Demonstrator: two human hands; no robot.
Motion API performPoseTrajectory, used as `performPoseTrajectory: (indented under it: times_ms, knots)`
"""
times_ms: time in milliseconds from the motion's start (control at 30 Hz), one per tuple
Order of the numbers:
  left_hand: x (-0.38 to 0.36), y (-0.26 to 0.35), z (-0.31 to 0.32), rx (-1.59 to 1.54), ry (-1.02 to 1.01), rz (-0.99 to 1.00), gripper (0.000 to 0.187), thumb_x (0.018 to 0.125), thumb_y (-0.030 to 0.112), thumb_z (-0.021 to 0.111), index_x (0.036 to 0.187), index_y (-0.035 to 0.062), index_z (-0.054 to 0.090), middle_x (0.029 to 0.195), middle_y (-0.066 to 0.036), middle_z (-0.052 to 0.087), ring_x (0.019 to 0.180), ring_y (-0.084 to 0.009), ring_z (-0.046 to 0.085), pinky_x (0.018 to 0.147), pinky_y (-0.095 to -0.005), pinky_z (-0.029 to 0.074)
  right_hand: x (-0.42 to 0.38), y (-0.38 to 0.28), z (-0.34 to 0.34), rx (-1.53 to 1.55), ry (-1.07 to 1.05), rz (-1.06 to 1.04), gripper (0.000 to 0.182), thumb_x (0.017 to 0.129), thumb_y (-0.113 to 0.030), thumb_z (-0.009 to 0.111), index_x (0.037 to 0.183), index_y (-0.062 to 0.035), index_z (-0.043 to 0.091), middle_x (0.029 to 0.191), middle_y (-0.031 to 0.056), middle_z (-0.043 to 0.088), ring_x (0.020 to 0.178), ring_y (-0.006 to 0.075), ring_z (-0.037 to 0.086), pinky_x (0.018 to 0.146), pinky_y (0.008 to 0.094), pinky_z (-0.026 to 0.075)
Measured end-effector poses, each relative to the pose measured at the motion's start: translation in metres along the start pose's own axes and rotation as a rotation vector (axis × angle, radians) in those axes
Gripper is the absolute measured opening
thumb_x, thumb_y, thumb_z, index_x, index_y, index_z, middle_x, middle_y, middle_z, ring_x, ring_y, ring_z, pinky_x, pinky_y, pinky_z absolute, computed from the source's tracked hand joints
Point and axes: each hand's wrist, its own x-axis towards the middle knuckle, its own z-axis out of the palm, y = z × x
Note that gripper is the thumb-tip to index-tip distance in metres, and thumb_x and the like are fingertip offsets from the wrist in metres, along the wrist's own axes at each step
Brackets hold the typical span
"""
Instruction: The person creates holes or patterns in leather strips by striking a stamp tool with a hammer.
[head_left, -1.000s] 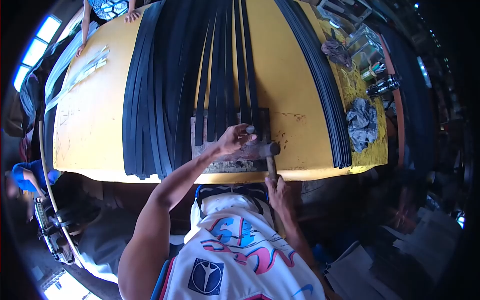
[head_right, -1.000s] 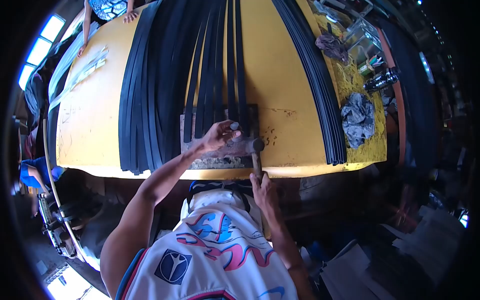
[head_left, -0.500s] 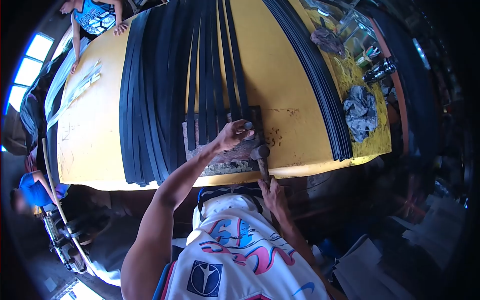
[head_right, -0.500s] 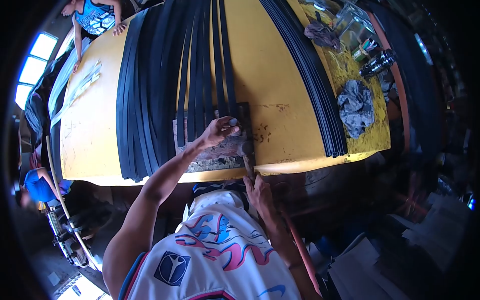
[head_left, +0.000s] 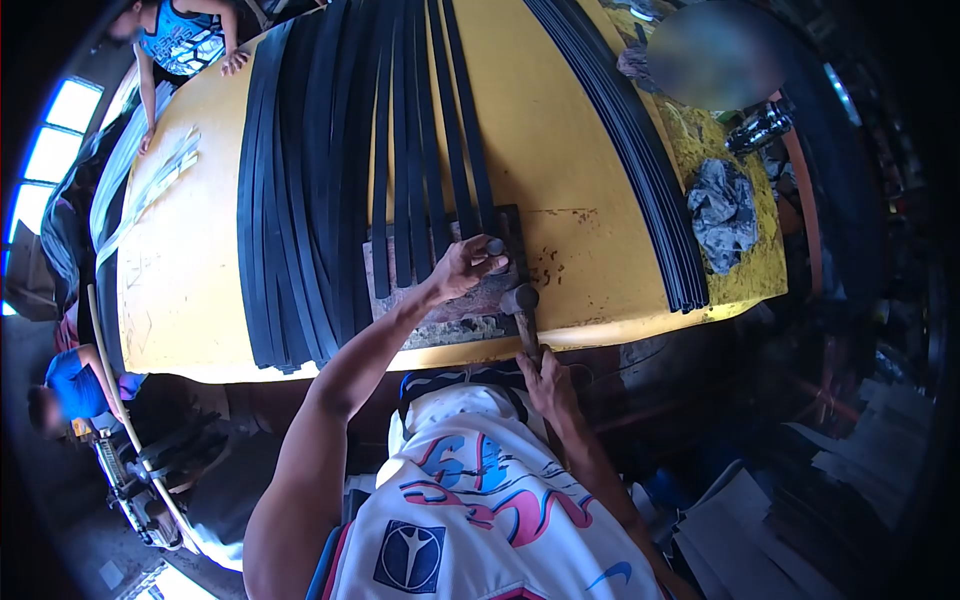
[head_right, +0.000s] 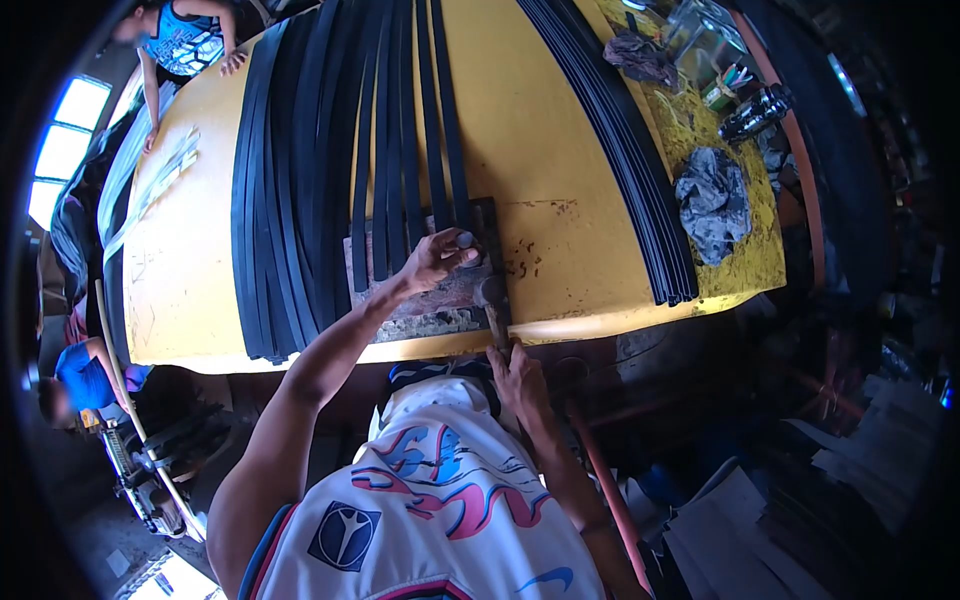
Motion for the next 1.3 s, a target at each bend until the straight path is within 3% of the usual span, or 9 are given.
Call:
performPoseTrajectory:
  times_ms: [367, 533, 567, 633, 700, 800, 900, 1100, 1300]
  knots:
    - [-0.019, 0.008, 0.001, 0.289, 0.027, 0.254, 0.036, 0.089, 0.029, 0.070, 0.117, 0.0074, 0.063, 0.096, -0.016, 0.072, 0.082, -0.0322, 0.071, 0.071, -0.0369, 0.057, 0.012, -0.097, -0.110, 0.462, 0.177, 0.209, 0.045, 0.097, -0.045, 0.054, 0.107, -0.0006, 0.058, 0.072, 0.0177, 0.062, 0.065, 0.0322, 0.063, 0.058, 0.0418, 0.047]
    - [-0.021, 0.008, 0.000, 0.296, 0.028, 0.260, 0.042, 0.087, 0.029, 0.072, 0.121, 0.0069, 0.061, 0.102, -0.016, 0.071, 0.087, -0.0365, 0.069, 0.071, -0.0381, 0.056, -0.008, -0.188, -0.201, 0.837, 0.703, -0.475, 0.034, 0.094, -0.030, 0.055, 0.089, 0.0036, 0.056, 0.065, 0.0065, 0.055, 0.055, 0.0143, 0.054, 0.051, 0.0267, 0.043]
    - [-0.022, 0.015, -0.002, 0.355, 0.008, 0.227, 0.042, 0.087, 0.030, 0.071, 0.122, 0.0082, 0.061, 0.103, -0.016, 0.071, 0.088, -0.0371, 0.069, 0.072, -0.0388, 0.056, -0.012, -0.202, -0.212, 0.795, 0.667, -0.478, 0.060, 0.092, -0.051, 0.054, 0.111, 0.0059, 0.047, 0.068, 0.0084, 0.052, 0.054, 0.0178, 0.052, 0.052, 0.0271, 0.046]
    - [-0.029, 0.015, 0.000, 0.401, -0.013, 0.181, 0.043, 0.087, 0.032, 0.071, 0.123, 0.0095, 0.061, 0.104, -0.016, 0.070, 0.088, -0.0376, 0.069, 0.073, -0.0395, 0.057, -0.007, -0.186, -0.203, 0.604, 0.583, -0.644, 0.044, 0.095, -0.044, 0.052, 0.095, 0.0003, 0.051, 0.065, 0.0088, 0.053, 0.054, 0.0172, 0.053, 0.053, 0.0272, 0.046]
    - [-0.025, 0.010, -0.001, 0.375, 0.025, 0.300, 0.044, 0.087, 0.034, 0.069, 0.124, 0.0117, 0.060, 0.109, -0.016, 0.069, 0.089, -0.0376, 0.069, 0.077, -0.0419, 0.057, -0.001, -0.147, -0.133, 0.505, 0.495, -0.197, 0.044, 0.101, -0.034, 0.049, 0.067, -0.0059, 0.050, 0.060, 0.0051, 0.052, 0.055, 0.0139, 0.053, 0.051, 0.0267, 0.043]
    - [-0.039, -0.009, 0.016, 0.369, 0.007, 0.322, 0.043, 0.088, 0.035, 0.068, 0.124, 0.0121, 0.060, 0.111, -0.018, 0.068, 0.088, -0.0386, 0.068, 0.079, -0.0441, 0.057, 0.020, -0.083, -0.051, -0.040, 0.247, 0.113, 0.051, 0.098, -0.047, 0.051, 0.083, 0.0013, 0.056, 0.068, 0.0259, 0.056, 0.068, 0.0458, 0.059, 0.057, 0.0474, 0.045]
    - [-0.031, -0.004, 0.001, 0.423, 0.016, 0.318, 0.040, 0.089, 0.030, 0.067, 0.124, 0.0108, 0.060, 0.112, -0.017, 0.068, 0.093, -0.0378, 0.068, 0.081, -0.0426, 0.057, -0.003, -0.075, -0.058, 0.260, 0.101, 0.365, 0.052, 0.097, -0.049, 0.052, 0.084, 0.0005, 0.059, 0.066, 0.0254, 0.055, 0.063, 0.0467, 0.057, 0.055, 0.0488, 0.044]
    - [-0.043, 0.054, 0.047, -0.308, -0.121, -0.141, 0.043, 0.091, 0.038, 0.067, 0.110, -0.0003, 0.064, 0.095, -0.021, 0.069, 0.082, -0.0130, 0.065, 0.072, -0.0322, 0.053, 0.008, 0.009, -0.073, 0.201, 0.277, 0.390, 0.048, 0.095, -0.047, 0.055, 0.085, -0.0006, 0.058, 0.066, 0.0204, 0.061, 0.061, 0.0452, 0.060, 0.057, 0.0502, 0.047]
    - [0.016, 0.019, 0.140, 0.053, -0.083, 0.034, 0.038, 0.090, 0.031, 0.068, 0.108, -0.0019, 0.060, 0.088, -0.016, 0.066, 0.084, -0.0239, 0.063, 0.075, -0.0375, 0.049, 0.074, 0.069, -0.113, -0.173, 0.321, 0.401, 0.039, 0.095, -0.039, 0.055, 0.118, -0.0070, 0.052, 0.079, 0.0250, 0.066, 0.078, 0.0468, 0.065, 0.067, 0.0545, 0.051]
